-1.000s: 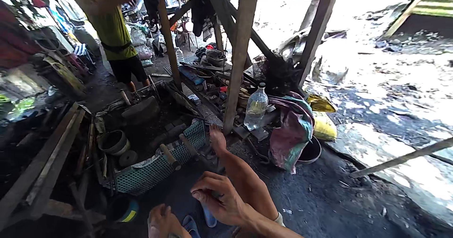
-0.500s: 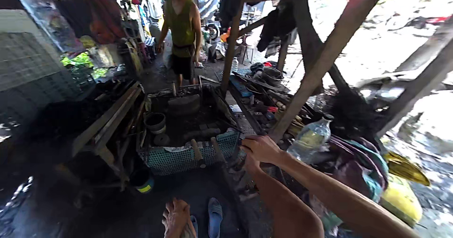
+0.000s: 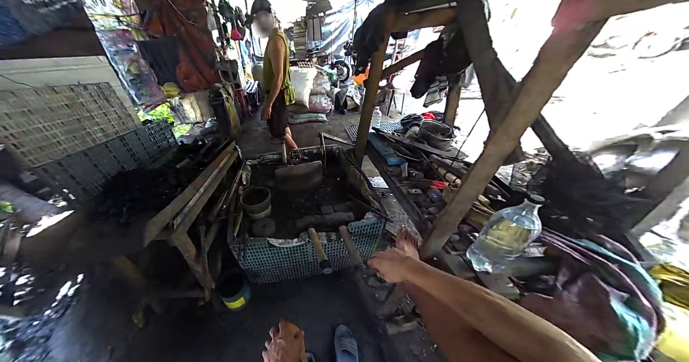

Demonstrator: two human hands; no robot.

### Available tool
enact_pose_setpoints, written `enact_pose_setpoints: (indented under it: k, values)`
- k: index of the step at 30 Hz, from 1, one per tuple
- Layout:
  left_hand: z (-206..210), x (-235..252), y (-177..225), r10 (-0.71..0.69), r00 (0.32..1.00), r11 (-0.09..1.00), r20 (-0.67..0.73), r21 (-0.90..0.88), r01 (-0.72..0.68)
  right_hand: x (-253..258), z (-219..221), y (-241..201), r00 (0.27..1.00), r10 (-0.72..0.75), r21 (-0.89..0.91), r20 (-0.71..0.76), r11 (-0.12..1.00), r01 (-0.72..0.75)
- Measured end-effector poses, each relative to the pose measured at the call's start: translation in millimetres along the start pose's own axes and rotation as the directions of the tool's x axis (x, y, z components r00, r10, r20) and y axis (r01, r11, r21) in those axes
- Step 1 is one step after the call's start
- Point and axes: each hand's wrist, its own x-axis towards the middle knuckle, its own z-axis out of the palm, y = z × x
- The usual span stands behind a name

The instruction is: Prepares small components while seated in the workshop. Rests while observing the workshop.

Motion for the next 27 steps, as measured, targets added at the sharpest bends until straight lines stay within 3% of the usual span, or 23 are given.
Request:
enact_pose_setpoints:
  k: [7, 12, 27]
  values:
    - [3, -1, 6, 0.017, 1.000, 1.000, -0.006, -0.004, -0.017, 3, 53, 7, 0.991, 0.025, 0.042, 0.129, 0.999, -0.030]
    - [2, -2, 7, 0.032, 0.999, 0.999, 0.021, -0.013, -0.032, 0, 46, 17, 0.994, 0.074, 0.134, 0.080, 0.987, -0.084]
    - [10, 11, -2, 0.025, 1.000, 1.000, 0.016, -0.011, -0.025, 2, 49, 24, 0.989, 0.132, 0.147, 0.068, 0.979, -0.140]
